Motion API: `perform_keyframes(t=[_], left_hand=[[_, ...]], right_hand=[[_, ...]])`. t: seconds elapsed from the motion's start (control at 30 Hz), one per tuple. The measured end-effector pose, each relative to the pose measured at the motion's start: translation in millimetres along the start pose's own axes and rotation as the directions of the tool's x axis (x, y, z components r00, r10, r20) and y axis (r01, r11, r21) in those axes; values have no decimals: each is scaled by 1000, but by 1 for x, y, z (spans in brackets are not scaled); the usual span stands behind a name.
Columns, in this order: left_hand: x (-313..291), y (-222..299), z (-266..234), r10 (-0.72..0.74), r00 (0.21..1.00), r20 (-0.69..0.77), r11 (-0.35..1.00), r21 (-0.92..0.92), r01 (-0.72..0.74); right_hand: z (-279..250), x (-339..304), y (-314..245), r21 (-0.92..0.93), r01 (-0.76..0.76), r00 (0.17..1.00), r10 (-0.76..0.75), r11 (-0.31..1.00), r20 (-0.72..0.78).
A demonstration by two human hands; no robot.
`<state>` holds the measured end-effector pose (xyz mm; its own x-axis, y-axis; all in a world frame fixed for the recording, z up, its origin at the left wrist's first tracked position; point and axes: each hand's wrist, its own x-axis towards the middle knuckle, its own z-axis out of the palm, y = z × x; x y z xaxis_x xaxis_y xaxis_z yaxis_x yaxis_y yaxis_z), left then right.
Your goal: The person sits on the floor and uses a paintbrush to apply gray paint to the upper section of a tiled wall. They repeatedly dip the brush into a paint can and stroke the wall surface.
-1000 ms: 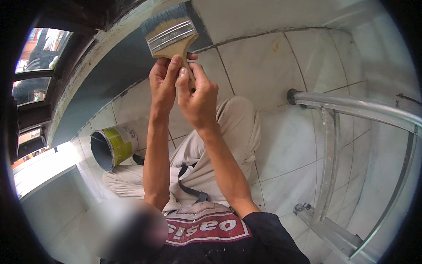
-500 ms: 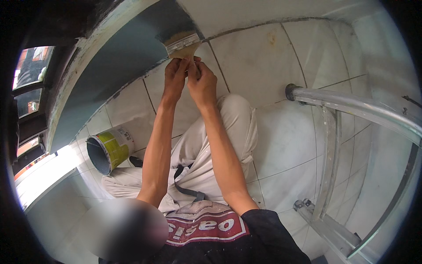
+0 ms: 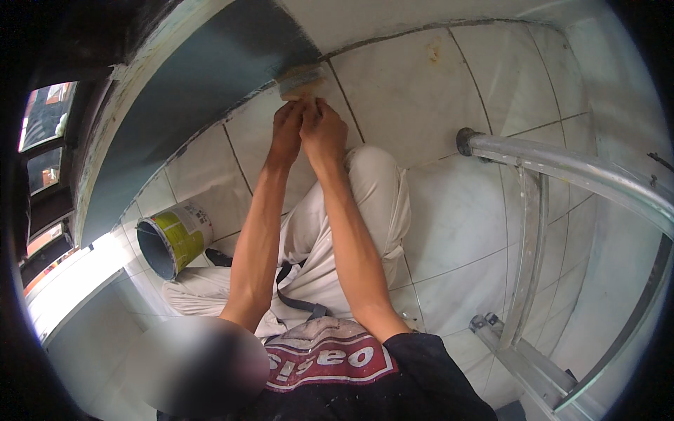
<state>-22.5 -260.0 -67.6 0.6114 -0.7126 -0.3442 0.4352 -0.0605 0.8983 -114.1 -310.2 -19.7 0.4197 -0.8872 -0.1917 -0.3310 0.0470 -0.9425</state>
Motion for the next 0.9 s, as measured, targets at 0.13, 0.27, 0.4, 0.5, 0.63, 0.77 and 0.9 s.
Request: perform_keyframes(t=[0.13,0.27,0.4,0.5,0.63,0.77,0.9], left_hand=[[-17,14,17,-61,997,42,998,3,61],[-18,12,14,-45,997,60,998,-49,48],[-4,12,6,15,997,77,999,-49,-11],[-3,39,20,59,995,75,997,-48,-55],[-9,56,28,121,989,80,993,-5,-121],[-18,70,37,148,986,72,989,-33,-146],[-30,103,48,242,968,60,970,13,-243]], right_hand=[[-12,-8,-7,-59,55,998,-56,997,-23],[-11,-8,-6,-68,43,999,-41,997,33],[4,8,5,-121,196,975,-206,973,-79],[2,11,-16,-59,162,985,-165,985,-57],[-5,8,-28,-57,176,982,-179,983,-54],[-14,0,-45,29,254,963,-250,967,-101],[-26,-10,-79,58,325,942,-318,944,-108]])
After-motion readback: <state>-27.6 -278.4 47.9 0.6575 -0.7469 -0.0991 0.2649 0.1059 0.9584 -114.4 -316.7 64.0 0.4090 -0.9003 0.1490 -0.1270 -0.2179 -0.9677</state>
